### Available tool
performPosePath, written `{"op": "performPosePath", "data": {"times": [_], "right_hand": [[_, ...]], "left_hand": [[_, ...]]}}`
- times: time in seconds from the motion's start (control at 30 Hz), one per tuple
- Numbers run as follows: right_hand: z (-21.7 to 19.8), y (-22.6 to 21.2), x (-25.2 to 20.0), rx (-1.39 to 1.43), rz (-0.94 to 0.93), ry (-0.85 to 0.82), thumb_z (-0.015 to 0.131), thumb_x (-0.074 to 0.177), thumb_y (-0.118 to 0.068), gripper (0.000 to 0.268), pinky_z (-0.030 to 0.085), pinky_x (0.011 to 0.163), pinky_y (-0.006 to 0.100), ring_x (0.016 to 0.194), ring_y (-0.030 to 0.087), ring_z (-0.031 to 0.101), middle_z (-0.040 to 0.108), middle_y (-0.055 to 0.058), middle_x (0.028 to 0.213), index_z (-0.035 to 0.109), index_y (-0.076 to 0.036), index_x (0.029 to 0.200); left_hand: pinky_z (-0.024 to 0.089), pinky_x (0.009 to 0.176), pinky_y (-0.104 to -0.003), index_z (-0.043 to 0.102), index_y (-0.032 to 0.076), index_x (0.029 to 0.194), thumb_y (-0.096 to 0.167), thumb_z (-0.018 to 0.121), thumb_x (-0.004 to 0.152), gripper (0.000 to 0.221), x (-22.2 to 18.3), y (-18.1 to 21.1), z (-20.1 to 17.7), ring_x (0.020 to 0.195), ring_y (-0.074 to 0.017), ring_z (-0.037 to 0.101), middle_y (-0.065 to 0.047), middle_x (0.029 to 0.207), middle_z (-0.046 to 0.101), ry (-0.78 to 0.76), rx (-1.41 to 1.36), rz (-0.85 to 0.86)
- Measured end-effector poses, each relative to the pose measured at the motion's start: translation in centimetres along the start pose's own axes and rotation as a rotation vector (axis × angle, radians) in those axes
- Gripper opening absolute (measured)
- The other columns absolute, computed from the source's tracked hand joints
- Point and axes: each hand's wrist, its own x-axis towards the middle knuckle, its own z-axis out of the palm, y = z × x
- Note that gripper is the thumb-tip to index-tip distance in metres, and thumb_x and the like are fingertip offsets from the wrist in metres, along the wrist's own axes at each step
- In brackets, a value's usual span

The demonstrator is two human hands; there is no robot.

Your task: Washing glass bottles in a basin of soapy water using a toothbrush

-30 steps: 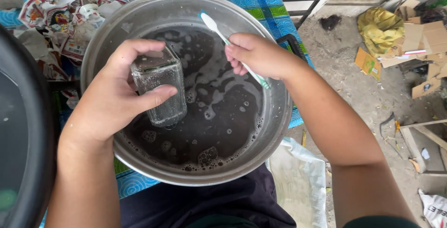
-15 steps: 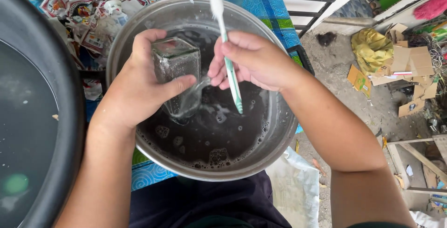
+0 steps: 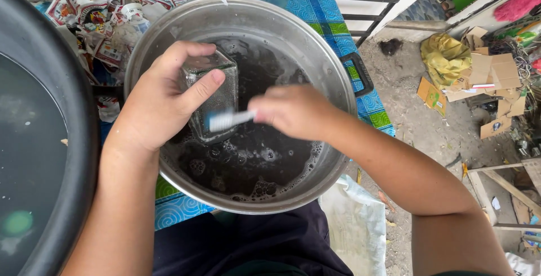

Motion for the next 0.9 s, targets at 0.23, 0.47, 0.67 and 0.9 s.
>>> {"op": "performPosePath", "data": {"times": [0.23, 0.47, 0.67, 0.9], "right_hand": [[-1.6, -0.3, 1.0, -0.146, -0.09, 0.172, 0.061, 0.102, -0.021, 0.008, 0.033, 0.045, 0.025, 0.056, 0.008, 0.052, 0.06, -0.006, 0.07, 0.069, -0.02, 0.102], [-2.1, -1.1, 1.0, -0.161, -0.078, 0.107, 0.066, 0.097, -0.026, 0.009, 0.04, 0.045, 0.03, 0.051, 0.013, 0.057, 0.063, -0.005, 0.065, 0.07, -0.02, 0.091], [-2.0, -0.3, 0.6, -0.11, -0.067, 0.063, 0.067, 0.094, -0.028, 0.009, 0.043, 0.046, 0.035, 0.052, 0.02, 0.061, 0.067, -0.003, 0.068, 0.071, -0.02, 0.09], [-0.6, 0.7, 0.2, -0.134, -0.184, 0.037, 0.064, 0.097, -0.025, 0.008, 0.047, 0.054, 0.038, 0.059, 0.021, 0.063, 0.061, 0.0, 0.066, 0.069, -0.019, 0.094]], "left_hand": [[0.05, 0.093, -0.03, 0.06, 0.001, 0.126, 0.013, 0.07, 0.094, 0.034, -0.4, 0.5, 0.1, 0.108, -0.0199, 0.064, -0.013, 0.134, 0.066, -0.055, -0.086, 0.002], [0.05, 0.094, -0.031, 0.059, 0.0, 0.117, 0.011, 0.07, 0.095, 0.027, -0.1, 0.2, -0.2, 0.111, -0.0224, 0.064, -0.014, 0.129, 0.066, 0.0, -0.046, 0.033], [0.051, 0.093, -0.032, 0.058, 0.0, 0.114, 0.01, 0.072, 0.094, 0.026, 0.0, 0.1, -0.1, 0.107, -0.0213, 0.065, -0.014, 0.123, 0.068, 0.011, -0.047, 0.019], [0.054, 0.088, -0.03, 0.053, 0.003, 0.113, 0.007, 0.072, 0.092, 0.028, -0.3, 0.0, -0.1, 0.099, -0.0185, 0.066, -0.01, 0.11, 0.067, -0.005, -0.099, 0.002]]}}
